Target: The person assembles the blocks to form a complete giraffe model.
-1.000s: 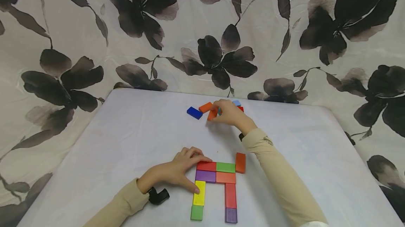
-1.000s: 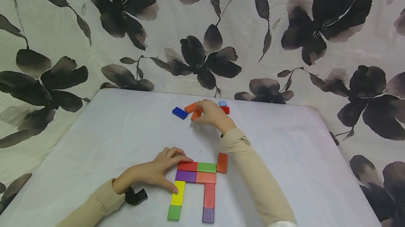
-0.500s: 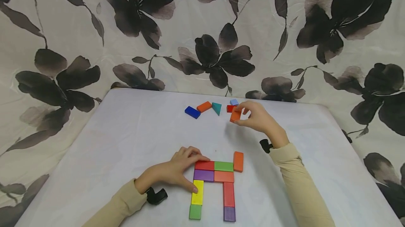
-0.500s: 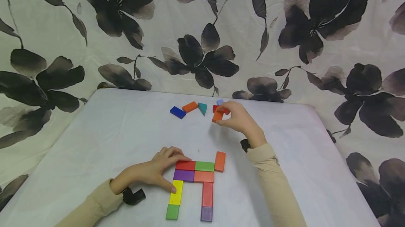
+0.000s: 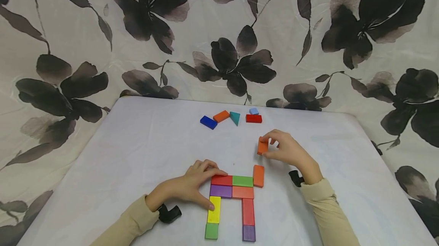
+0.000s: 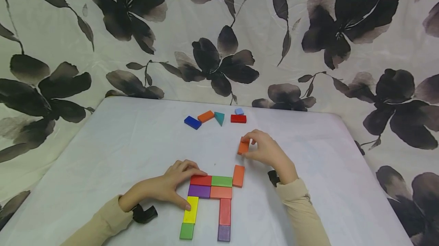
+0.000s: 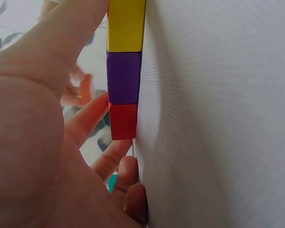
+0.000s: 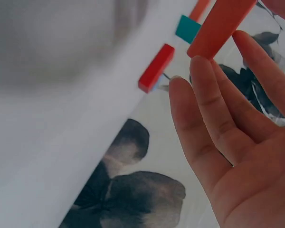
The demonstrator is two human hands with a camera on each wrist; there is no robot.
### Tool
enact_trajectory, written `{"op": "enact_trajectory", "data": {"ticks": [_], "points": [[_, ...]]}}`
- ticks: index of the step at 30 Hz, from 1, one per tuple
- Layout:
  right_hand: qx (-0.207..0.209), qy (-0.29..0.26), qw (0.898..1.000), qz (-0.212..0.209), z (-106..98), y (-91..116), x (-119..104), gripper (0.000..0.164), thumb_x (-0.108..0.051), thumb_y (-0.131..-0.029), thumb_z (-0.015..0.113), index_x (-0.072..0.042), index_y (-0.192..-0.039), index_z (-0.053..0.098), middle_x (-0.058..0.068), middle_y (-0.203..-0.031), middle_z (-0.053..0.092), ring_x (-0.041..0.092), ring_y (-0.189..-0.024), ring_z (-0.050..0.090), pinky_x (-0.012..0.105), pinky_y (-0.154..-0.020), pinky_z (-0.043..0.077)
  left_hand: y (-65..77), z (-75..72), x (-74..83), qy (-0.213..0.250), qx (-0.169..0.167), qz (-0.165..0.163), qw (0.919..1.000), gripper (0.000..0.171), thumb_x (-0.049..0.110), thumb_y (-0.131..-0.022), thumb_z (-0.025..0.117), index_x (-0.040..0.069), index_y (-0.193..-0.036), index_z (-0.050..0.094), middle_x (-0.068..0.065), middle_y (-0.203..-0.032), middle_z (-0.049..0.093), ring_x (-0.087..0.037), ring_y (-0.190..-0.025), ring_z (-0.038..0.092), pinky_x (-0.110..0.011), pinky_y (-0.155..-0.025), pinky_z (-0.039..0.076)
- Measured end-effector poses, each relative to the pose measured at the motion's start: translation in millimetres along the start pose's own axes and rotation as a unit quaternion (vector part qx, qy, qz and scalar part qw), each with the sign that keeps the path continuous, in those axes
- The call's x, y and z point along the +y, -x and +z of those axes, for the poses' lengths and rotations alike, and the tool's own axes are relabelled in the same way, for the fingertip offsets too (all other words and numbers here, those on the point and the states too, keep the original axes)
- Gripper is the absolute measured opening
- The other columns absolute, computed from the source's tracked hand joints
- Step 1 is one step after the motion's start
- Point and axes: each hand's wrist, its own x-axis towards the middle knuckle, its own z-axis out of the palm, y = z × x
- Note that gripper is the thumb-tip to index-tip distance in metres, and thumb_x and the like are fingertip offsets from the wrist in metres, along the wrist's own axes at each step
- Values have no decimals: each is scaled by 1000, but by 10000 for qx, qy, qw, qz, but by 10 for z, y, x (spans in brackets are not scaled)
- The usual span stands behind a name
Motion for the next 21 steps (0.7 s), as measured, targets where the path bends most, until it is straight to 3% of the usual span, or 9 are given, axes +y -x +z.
{"op": "enact_trajectory", "data": {"ticks": [9,21], "points": [[-481,-182,9986,-125,187,59,89,34,-12,-80,80,-9,-112,70,1,-107,64,25,-96,55,41,-80,49,2,7,-4,4,13,-13,10000,82,55,-72,83,44,-143,43,7,-140,32,-19,-126,26,-52,-101,30],[-577,-332,9974,-287,228,36,134,31,-11,-83,79,-6,-112,69,3,-105,62,24,-94,56,41,-82,52,-1,14,-27,-22,9,-18,10000,83,57,-72,82,46,-143,41,6,-141,32,-19,-126,26,-53,-101,30]]}}
